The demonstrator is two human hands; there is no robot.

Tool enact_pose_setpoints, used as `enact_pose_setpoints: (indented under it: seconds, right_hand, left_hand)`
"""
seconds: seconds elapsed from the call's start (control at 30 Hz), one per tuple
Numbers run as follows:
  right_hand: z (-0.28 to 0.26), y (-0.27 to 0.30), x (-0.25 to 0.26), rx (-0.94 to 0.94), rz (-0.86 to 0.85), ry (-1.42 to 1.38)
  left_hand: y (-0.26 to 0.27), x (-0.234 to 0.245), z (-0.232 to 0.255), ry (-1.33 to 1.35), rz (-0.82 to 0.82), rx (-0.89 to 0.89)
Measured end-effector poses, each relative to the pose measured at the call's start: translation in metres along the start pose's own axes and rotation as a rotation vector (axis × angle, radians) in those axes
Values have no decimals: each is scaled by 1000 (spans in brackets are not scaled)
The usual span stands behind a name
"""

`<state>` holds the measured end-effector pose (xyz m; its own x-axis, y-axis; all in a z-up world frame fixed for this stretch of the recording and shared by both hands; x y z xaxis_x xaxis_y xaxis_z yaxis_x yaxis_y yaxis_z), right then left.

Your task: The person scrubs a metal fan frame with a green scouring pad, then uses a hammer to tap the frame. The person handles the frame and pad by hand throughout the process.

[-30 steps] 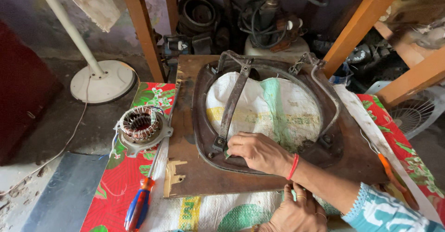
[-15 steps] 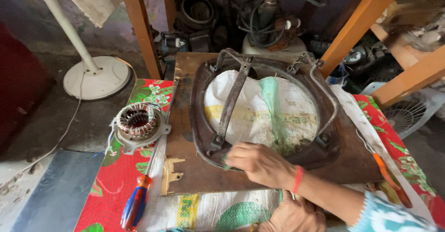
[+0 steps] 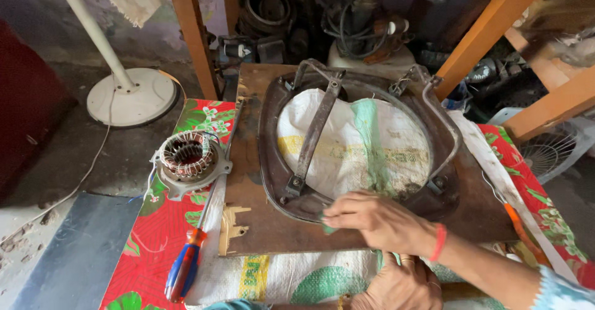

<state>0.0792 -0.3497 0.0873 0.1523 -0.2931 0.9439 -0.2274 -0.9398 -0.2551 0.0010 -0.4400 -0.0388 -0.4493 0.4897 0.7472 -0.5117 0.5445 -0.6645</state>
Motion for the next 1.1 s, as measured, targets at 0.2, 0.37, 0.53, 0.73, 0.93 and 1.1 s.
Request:
enact_pose_setpoints:
  seconds: [0.2, 0.37, 0.53, 0.73, 0.93, 1.1]
  right_hand:
    - [0, -37, -43, -48, -112, -21]
    - [-6, -11, -16, -31, -48, 30]
    - [-6, 9, 7, -37, -27, 38]
    - [6, -11, -14, -112, -38, 31]
    - [-2, -5, -10, -97, 34, -3]
    - [-8, 21, -8, -150, 98, 51]
  left_hand:
    - [-1, 10, -13, 9, 1, -13]
    - [6, 11, -12, 44, -4, -15]
    - [3, 24, -12, 100, -23, -1]
    - [-33, 84, -20, 359, -68, -26]
    - [-60, 212, -165, 343, 372, 364]
    - [-9, 197, -285, 653, 517, 939]
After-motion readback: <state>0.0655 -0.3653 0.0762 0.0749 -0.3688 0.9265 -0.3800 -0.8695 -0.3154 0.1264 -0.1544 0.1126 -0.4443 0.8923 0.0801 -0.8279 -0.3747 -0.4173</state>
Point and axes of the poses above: each hand's wrist, its own y-axis away from the middle knuckle, its own x-axis out of the back of the hand, z = x × y, the point moved 7 cm from there along -y, towards the middle knuckle, and after that the axes turned 5 degrees about y, right-handed, at the moved point
